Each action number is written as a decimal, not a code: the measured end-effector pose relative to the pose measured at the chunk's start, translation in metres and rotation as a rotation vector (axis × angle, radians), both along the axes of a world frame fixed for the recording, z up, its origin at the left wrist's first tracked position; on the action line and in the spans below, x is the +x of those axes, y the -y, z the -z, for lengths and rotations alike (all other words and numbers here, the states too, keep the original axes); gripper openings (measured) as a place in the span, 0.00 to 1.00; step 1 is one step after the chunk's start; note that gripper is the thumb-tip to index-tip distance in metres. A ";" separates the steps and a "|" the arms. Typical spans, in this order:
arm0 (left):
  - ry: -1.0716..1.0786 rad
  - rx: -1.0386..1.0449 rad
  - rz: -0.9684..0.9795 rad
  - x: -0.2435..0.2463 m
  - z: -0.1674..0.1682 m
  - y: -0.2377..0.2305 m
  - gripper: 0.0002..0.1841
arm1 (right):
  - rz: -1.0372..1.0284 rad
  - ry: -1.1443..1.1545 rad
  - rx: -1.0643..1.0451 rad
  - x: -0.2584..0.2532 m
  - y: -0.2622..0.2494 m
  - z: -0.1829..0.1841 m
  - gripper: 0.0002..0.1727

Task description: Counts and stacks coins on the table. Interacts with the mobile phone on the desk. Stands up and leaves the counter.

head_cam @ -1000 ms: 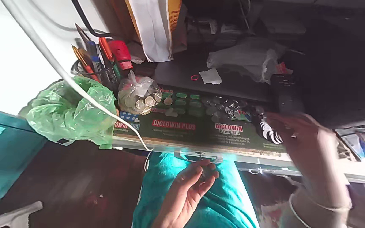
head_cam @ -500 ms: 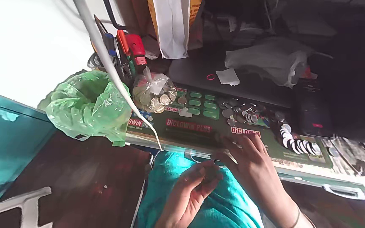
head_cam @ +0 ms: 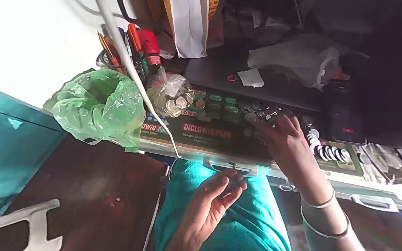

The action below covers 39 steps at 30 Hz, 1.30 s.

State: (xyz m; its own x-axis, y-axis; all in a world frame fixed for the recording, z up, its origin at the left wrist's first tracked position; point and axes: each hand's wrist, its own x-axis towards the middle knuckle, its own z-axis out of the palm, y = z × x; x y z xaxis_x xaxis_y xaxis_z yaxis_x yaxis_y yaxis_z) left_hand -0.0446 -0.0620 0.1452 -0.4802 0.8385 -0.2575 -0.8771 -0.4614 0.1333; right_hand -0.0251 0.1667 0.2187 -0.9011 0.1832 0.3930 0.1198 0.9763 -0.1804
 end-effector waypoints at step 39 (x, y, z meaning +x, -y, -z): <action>-0.042 -0.136 0.003 0.013 -0.014 -0.005 0.16 | -0.135 -0.421 -0.212 0.029 0.015 0.020 0.06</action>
State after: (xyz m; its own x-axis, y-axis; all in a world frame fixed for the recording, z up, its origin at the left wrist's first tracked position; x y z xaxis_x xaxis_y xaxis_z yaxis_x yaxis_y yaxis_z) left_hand -0.0320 -0.0568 0.1588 -0.4903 0.7986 -0.3491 -0.8710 -0.4338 0.2309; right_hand 0.0041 0.1518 0.1987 -0.6931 0.1913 0.6951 -0.1310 0.9147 -0.3823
